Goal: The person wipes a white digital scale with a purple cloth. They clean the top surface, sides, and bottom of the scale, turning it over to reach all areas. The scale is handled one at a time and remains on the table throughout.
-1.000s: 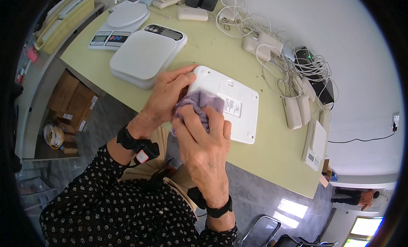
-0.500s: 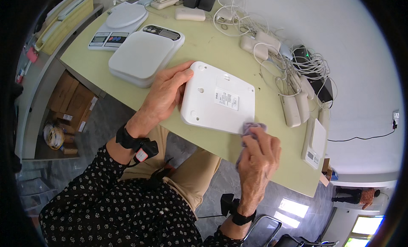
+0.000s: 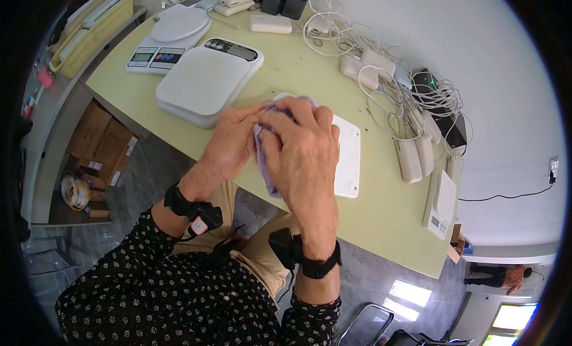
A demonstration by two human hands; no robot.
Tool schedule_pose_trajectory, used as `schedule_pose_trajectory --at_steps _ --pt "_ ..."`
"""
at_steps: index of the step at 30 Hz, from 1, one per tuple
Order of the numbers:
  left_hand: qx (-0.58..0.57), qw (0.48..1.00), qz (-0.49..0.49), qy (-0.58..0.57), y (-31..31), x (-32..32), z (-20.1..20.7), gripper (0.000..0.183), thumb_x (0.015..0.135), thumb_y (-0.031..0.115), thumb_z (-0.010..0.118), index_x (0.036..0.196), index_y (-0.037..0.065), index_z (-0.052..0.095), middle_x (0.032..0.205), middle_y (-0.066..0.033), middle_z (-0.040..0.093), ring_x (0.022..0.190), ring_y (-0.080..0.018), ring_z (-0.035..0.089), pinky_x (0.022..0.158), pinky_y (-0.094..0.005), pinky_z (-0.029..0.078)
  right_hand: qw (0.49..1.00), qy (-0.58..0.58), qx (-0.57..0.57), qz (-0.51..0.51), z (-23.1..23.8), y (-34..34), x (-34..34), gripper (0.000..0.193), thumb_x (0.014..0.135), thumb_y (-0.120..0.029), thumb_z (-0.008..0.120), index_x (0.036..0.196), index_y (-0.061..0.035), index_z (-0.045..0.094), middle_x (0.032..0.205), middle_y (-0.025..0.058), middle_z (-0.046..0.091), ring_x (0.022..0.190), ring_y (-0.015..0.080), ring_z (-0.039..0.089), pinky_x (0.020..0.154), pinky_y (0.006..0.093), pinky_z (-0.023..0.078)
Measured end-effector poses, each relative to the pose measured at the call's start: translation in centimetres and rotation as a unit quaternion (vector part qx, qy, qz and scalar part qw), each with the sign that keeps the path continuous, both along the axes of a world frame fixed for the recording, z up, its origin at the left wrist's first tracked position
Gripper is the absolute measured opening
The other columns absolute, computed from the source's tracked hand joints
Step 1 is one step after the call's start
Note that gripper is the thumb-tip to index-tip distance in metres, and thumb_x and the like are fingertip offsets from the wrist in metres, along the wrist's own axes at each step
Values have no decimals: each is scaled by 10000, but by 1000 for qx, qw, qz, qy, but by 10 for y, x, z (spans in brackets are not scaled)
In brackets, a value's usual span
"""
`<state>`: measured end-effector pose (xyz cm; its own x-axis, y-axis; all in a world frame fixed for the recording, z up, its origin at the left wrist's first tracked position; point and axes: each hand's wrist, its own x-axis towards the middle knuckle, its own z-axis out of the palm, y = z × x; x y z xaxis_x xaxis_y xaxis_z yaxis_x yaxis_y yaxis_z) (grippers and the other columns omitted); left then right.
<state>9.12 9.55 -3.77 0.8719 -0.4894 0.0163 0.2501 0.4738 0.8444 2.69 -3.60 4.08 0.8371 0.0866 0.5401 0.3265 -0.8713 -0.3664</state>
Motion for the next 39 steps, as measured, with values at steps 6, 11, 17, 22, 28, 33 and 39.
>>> schedule_pose_trajectory --at_steps 6,11,17,22,28,33,39 --pt "-77 997 7 23 0 1 -3 330 1104 196 497 1276 -31 663 1089 -49 716 904 -108 683 735 -248 554 997 -17 23 -70 -6 14 8 182 832 -100 705 1000 -92 775 1160 51 685 1031 326 585 867 449 455" --pt "-73 996 17 49 -2 -2 -3 362 1092 294 547 1177 -24 698 1012 -55 725 854 -114 682 718 -251 548 997 72 -17 -36 4 12 -47 298 861 -101 695 1150 -60 756 1315 104 667 1170 353 567 1037 438 444" --pt "14 998 64 -16 -8 -2 6 347 1064 318 601 1062 -6 724 878 -32 694 711 -81 622 585 -239 486 999 34 23 -4 -5 -3 -34 266 883 -35 655 1135 -65 735 1278 84 669 1145 341 572 940 449 411" --pt "56 995 89 -2 -15 -6 16 235 978 208 699 1029 -22 711 788 -21 675 606 -67 575 475 -244 417 993 20 3 -114 -27 -37 -16 264 906 -82 652 1151 -101 752 1284 46 698 1169 323 587 960 450 413" --pt "61 996 69 -12 -13 -5 20 263 985 216 683 1085 -28 693 820 -28 683 621 -77 602 489 -255 449 972 70 82 -210 -32 -87 -14 244 894 -131 677 1126 -127 753 1271 29 698 1168 289 598 988 458 427" --pt "0 996 86 -23 -21 -5 18 320 1064 284 602 1169 -11 667 968 -27 691 792 -55 624 652 -229 523 995 -58 9 -80 -35 -30 -11 232 848 -114 703 1078 -99 731 1233 67 671 1152 319 598 947 470 453" --pt "-7 995 92 -39 -16 -2 12 344 1056 216 624 1296 -29 653 1105 -43 731 919 -79 685 789 -253 578 996 -35 8 -85 -29 -14 16 240 906 -111 658 1121 -106 764 1240 69 700 1160 319 615 967 465 459"
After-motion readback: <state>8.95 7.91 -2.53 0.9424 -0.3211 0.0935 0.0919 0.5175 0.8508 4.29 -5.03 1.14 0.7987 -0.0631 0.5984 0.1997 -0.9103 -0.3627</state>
